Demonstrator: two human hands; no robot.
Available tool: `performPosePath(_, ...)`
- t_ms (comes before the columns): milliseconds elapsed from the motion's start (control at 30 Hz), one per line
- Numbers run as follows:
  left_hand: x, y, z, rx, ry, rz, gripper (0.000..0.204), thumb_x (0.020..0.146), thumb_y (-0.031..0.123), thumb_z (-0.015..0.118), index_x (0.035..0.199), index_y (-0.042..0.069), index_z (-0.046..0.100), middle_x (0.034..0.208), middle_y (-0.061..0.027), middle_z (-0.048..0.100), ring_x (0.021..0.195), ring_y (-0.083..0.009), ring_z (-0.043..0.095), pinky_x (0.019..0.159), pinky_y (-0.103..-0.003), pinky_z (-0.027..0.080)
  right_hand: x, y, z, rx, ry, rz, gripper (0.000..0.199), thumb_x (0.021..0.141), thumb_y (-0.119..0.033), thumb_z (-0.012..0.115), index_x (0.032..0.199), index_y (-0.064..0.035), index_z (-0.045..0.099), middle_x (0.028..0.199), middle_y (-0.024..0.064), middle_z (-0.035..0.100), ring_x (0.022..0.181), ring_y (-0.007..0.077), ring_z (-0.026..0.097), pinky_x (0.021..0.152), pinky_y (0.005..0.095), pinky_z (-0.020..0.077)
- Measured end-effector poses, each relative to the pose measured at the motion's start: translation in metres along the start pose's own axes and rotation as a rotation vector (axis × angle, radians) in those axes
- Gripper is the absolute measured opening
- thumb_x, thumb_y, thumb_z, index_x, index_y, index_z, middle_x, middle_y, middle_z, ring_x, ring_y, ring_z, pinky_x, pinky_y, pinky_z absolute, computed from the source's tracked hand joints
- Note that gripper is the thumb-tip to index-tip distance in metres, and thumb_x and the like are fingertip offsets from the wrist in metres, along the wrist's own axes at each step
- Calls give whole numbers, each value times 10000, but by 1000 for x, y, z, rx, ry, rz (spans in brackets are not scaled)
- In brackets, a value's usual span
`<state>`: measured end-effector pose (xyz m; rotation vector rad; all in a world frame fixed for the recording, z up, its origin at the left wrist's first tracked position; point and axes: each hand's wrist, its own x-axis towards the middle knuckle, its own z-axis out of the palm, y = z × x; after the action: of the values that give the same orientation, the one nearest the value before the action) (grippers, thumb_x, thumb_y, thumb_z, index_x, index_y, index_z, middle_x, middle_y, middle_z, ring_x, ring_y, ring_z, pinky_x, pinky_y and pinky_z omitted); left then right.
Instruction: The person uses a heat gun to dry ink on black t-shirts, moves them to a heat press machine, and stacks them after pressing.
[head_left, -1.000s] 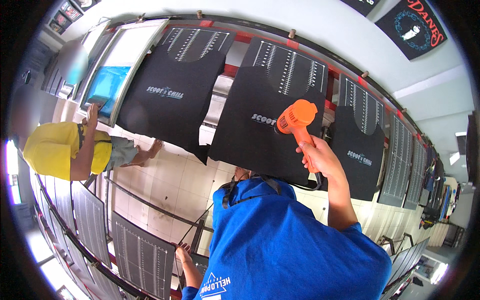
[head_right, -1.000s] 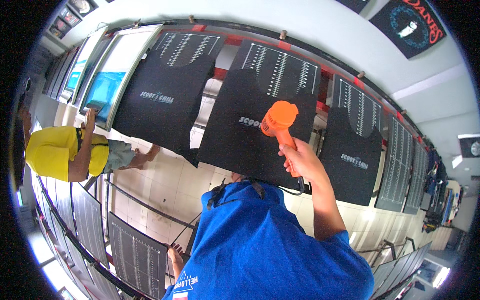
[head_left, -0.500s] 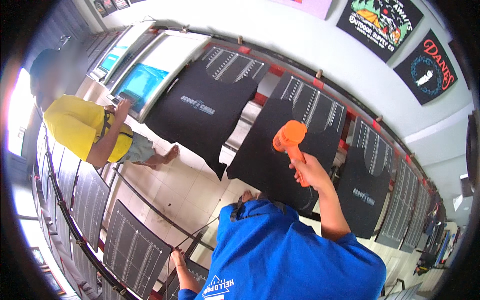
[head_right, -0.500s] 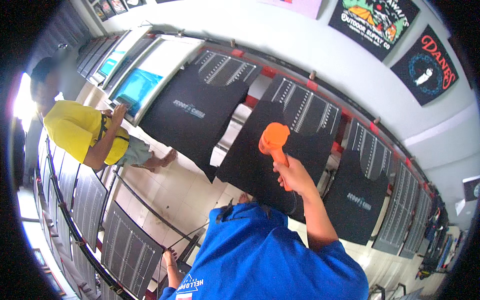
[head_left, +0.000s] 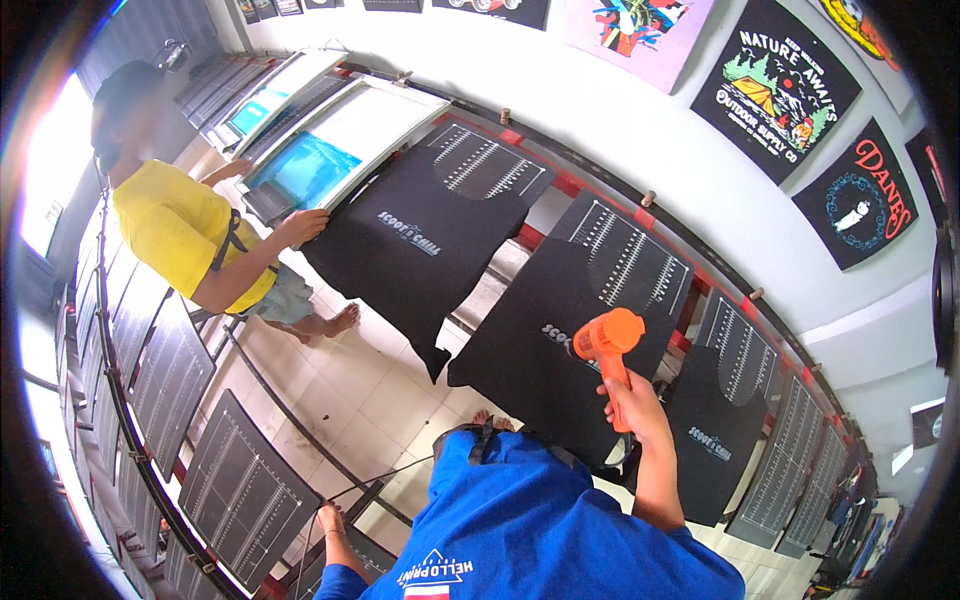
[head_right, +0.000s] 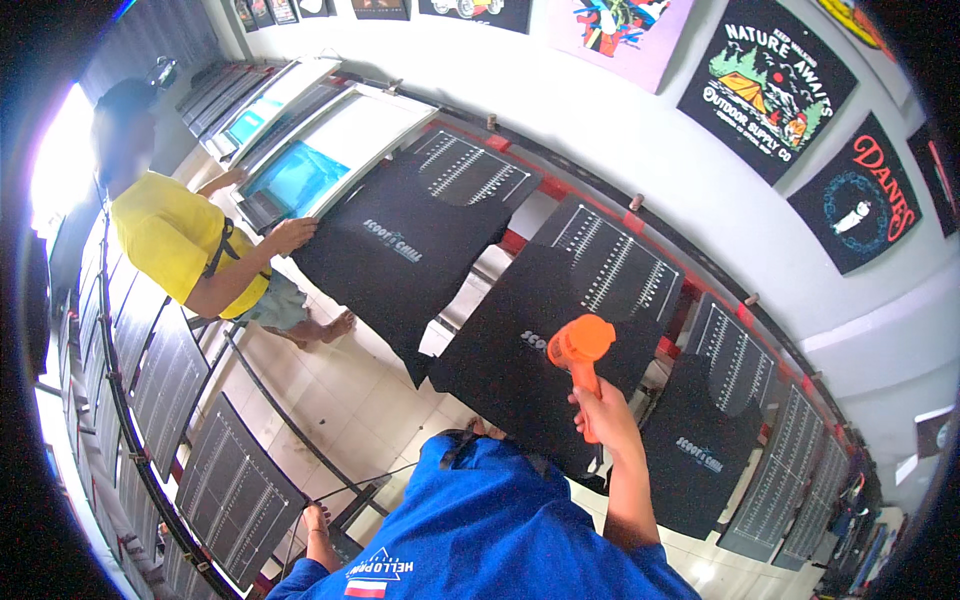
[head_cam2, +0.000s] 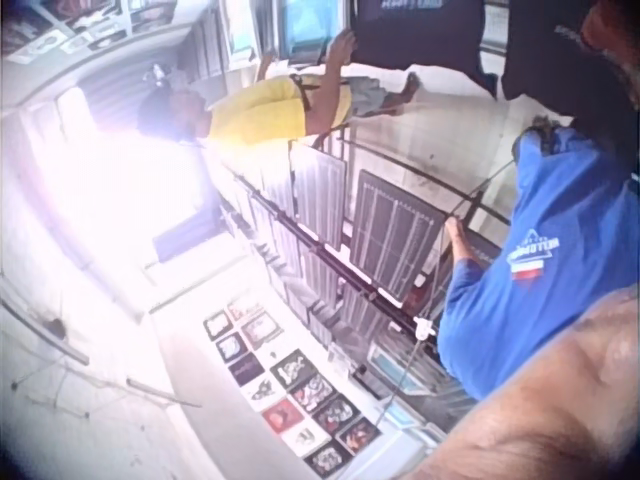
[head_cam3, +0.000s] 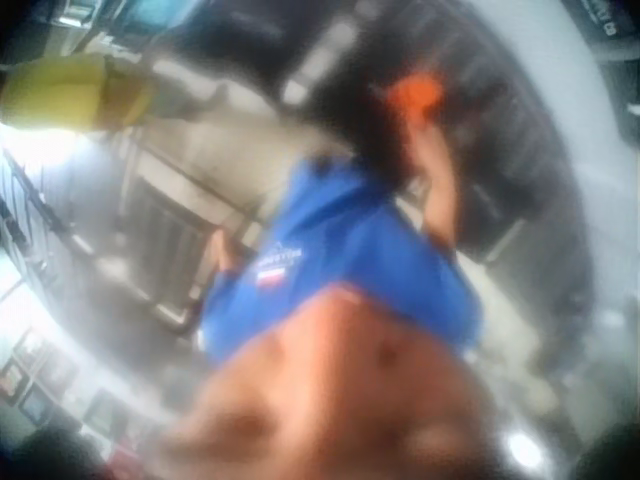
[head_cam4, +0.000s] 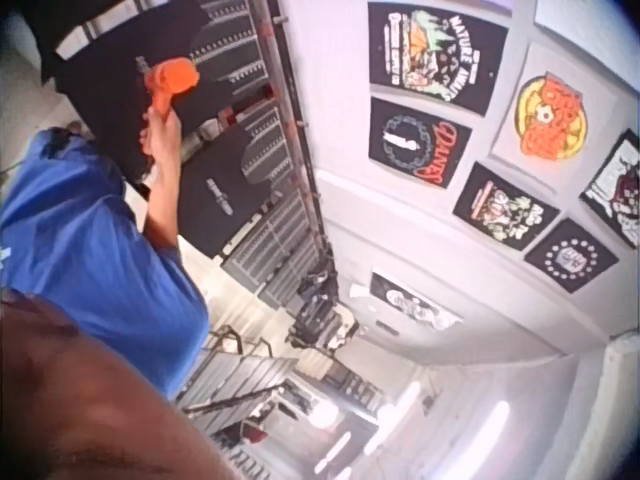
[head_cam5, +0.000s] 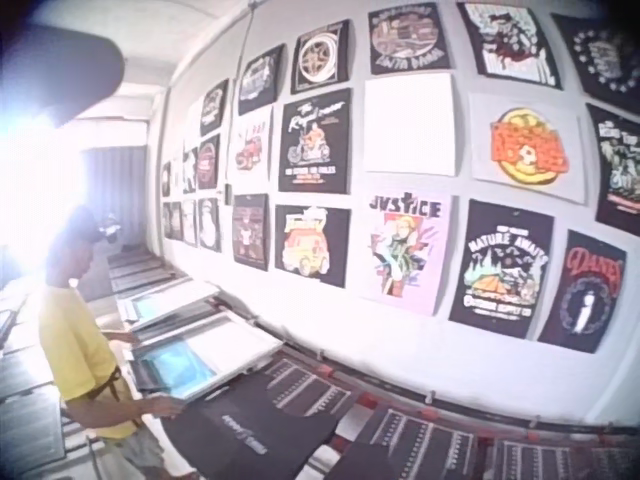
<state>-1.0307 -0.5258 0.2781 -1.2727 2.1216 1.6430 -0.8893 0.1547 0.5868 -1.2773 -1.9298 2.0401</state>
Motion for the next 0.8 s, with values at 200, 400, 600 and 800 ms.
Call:
performPosePath(200, 15, -11, -4, 253, -14, 17, 586, 914, 628, 397, 852, 75, 581, 699, -84, 625, 515, -236, 586, 434, -364, 436, -54, 35, -46, 84, 138, 49, 294, 944, -219, 543, 1135, 5, 539, 871, 69, 617, 582, 116, 558, 526, 271, 489)
performPosePath(400, 11, -2, 2, 173, -27, -25, 379, 897, 470, 494, 833, 116, 611, 654, -75, 625, 479, -243, 582, 402, -356, 418, -64, 46, -51, 158, 133, 32, 300, 945, -239, 556, 1134, -6, 542, 868, 72, 625, 582, 114, 560, 527, 269, 490)
performPosePath(600, 8, 11, -3, 298, -159, -72, 651, 917, 604, 333, 1108, 14, 532, 886, -190, 643, 696, -332, 636, 550, -484, 497, 1, 27, -9, 53, -100, -115, 338, 945, -262, 559, 1192, -34, 517, 840, 31, 595, 604, 98, 562, 523, 247, 493)
performPosePath(800, -10, 27, 18, 301, -215, -58, 622, 893, 617, 379, 1044, 48, 578, 825, -197, 641, 641, -360, 625, 517, -500, 496, 25, 20, 15, -30, -116, -220, 341, 938, -288, 561, 1158, -29, 536, 760, 32, 581, 588, 101, 566, 479, 255, 473)
